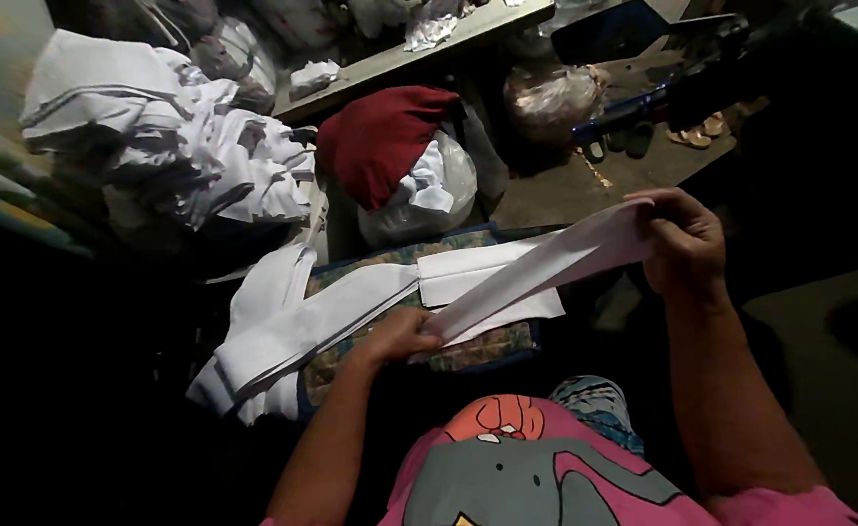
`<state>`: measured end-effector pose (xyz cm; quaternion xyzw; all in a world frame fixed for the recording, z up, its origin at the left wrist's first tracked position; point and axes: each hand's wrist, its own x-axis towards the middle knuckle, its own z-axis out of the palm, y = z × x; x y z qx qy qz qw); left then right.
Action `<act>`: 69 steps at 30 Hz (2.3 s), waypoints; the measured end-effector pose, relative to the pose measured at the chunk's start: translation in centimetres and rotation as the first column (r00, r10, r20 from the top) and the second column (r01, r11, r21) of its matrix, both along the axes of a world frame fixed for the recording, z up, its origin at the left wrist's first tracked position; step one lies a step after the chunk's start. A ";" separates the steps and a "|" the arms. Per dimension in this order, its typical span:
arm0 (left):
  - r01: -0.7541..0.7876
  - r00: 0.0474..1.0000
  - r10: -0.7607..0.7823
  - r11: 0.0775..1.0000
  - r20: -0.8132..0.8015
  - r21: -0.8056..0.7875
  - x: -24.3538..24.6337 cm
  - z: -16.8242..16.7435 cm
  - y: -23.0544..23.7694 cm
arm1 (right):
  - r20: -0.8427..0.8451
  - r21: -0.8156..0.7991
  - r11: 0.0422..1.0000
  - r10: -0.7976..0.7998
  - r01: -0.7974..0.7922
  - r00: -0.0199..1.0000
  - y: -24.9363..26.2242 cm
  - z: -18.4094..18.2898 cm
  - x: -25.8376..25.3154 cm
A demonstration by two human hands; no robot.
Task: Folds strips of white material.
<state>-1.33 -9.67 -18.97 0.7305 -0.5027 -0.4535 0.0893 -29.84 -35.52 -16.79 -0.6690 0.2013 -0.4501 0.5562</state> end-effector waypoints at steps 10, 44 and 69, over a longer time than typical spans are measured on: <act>-0.801 0.447 0.496 0.593 -0.744 -0.086 1.0 -5.3 -1.1 | -0.406 0.290 0.879 -0.244 0.377 0.881 -4.3 -8.9 -5.2; -0.478 0.827 0.548 0.802 0.126 -0.358 1.3 -6.8 -6.6 | -0.834 -0.090 0.978 -0.177 0.188 0.522 -7.3 -11.7 1.2; 0.190 0.917 -0.070 0.942 0.394 -0.276 -10.8 -13.0 -12.9 | -0.898 -0.028 0.990 -0.085 0.136 0.431 -6.6 -11.7 2.4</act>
